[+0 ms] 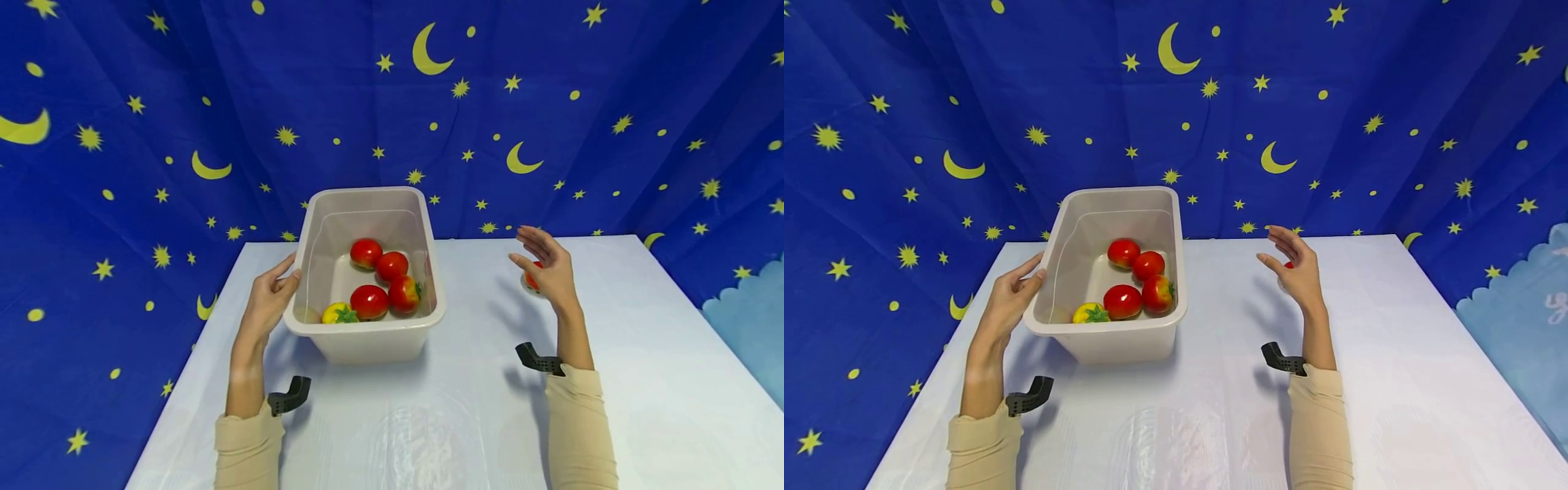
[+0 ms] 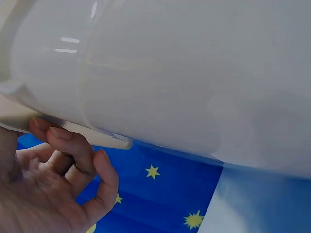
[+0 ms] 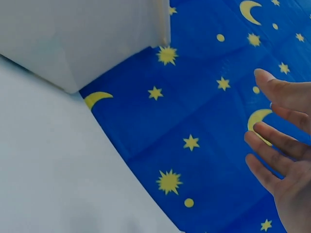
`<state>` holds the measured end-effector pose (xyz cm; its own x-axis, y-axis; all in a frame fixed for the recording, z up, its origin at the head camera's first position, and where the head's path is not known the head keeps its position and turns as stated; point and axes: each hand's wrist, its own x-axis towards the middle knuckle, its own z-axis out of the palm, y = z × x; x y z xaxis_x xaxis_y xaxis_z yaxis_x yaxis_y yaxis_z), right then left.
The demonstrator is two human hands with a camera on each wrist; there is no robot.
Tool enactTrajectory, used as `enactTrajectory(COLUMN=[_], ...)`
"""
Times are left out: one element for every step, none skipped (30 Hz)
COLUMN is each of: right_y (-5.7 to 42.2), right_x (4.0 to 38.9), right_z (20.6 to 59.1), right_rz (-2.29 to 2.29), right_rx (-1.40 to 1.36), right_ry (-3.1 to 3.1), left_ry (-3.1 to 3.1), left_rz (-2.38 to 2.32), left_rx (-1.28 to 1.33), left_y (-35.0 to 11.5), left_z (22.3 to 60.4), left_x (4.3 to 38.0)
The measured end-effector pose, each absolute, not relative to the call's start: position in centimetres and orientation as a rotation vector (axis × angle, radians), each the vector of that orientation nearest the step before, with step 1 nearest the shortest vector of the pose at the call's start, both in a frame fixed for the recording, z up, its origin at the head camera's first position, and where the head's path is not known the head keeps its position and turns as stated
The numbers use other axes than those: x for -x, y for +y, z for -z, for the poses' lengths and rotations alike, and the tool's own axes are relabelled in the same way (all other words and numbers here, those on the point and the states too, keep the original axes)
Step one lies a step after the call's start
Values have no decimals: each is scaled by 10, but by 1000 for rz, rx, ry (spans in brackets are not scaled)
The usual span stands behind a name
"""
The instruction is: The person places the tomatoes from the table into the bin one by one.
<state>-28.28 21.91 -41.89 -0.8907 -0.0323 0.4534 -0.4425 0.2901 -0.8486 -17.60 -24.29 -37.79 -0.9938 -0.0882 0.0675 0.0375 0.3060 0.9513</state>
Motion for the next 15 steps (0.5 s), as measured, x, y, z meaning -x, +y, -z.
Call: enactTrajectory(right_y=[221,223,225,226,227,228,227,227,226,226,226,226,227,228,230], right_x=[283,283,283,282,281,279,277,275,273,271,270,270,271,273,275], right_z=[419,419,420,419,418,416,414,412,410,409,407,407,407,409,411], right_rz=[-1628,-1630,-1635,-1643,-1653,-1658,-1658,-1661,-1653,-1646,-1640,-1629,-1624,-1621,-1612], right_rx=[-402,-379,-356,-338,-323,-311,-307,-306,-301,-298,-294,-289,-281,-271,-265], right_ry=[-2210,-2202,-2194,-2186,-2179,-2177,-2176,-2175,-2183,-2188,-2191,-2196,-2201,-2206,-2215], left_ry=[-2451,-2450,-2451,-2456,-2462,-2466,-2469,-2474,-2478,-2480,-2479,-2477,-2473,-2471,-2467], left_rz=[1788,1787,1787,1785,1783,1781,1782,1780,1780,1780,1782,1784,1789,1788,1789], left_rx=[-49,-49,-49,-51,-53,-54,-57,-60,-62,-63,-63,-63,-62,-63,-64], left_y=[-243,-243,-243,-243,-243,-243,-243,-243,-243,-243,-243,-243,-243,-243,-243], left_z=[378,377,377,377,377,376,376,376,376,377,376,377,377,377,377], left_x=[176,176,176,175,175,175,174,174,174,174,174,174,174,174,174])
